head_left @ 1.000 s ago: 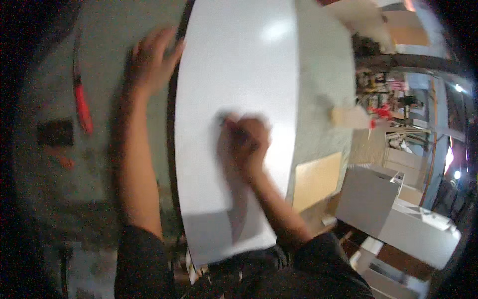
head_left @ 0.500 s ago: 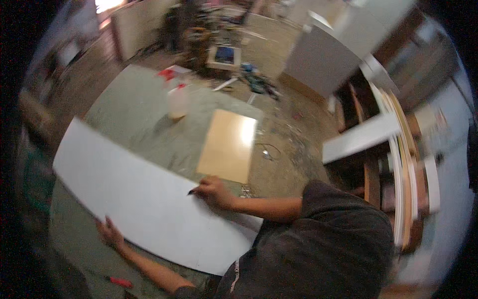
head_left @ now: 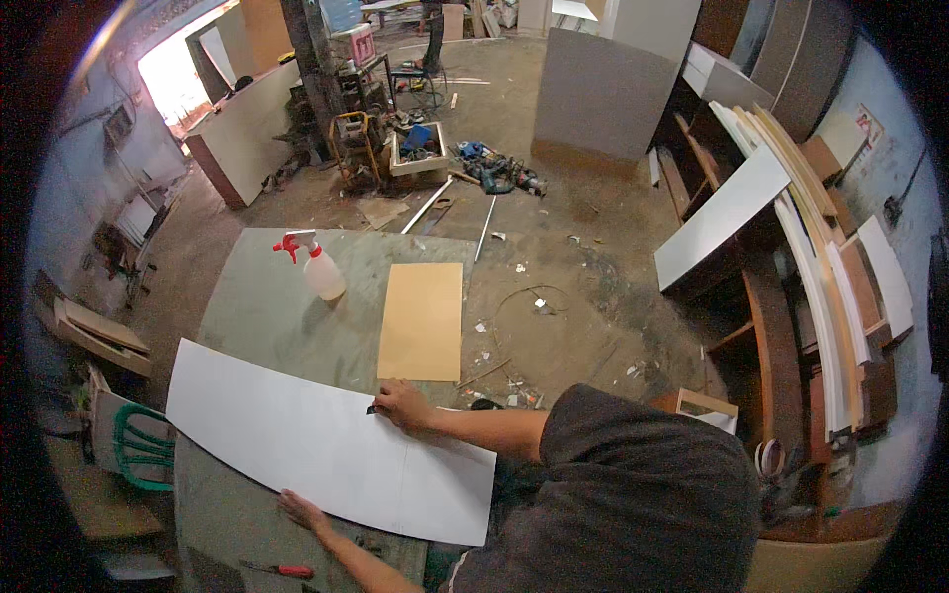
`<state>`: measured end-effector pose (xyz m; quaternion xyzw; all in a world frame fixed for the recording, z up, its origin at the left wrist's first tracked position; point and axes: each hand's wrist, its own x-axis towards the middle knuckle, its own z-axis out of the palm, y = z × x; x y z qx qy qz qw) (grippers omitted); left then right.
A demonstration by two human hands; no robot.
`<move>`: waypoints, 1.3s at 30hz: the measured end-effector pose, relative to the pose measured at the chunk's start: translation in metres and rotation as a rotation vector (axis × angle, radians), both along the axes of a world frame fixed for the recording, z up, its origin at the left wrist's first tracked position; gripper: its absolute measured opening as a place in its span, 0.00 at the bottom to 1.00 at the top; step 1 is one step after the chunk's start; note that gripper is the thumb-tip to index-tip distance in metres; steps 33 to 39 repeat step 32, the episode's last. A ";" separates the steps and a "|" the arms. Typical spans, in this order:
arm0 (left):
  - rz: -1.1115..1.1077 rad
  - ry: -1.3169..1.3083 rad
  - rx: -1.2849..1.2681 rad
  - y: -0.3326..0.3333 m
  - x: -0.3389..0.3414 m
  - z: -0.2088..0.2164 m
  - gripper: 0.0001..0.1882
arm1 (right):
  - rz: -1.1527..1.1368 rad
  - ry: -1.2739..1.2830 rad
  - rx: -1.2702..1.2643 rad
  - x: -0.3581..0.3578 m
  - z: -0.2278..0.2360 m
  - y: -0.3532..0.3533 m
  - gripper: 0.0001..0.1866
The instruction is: The person rubs a small panel with a cloth, then cuts a white sheet using a utility knife blade.
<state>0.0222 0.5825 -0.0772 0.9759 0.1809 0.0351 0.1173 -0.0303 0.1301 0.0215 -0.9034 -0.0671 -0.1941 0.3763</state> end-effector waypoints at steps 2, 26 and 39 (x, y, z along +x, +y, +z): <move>0.044 -0.044 -0.221 -0.056 -0.025 -0.001 0.43 | -0.027 -0.005 -0.028 -0.008 -0.007 -0.009 0.06; -0.067 -0.470 -0.467 -0.174 -0.183 0.029 0.51 | -0.045 0.082 -0.075 0.038 0.003 -0.016 0.07; -0.097 -0.491 -0.485 -0.180 -0.175 0.024 0.51 | -0.245 0.150 -0.162 0.058 -0.001 -0.010 0.11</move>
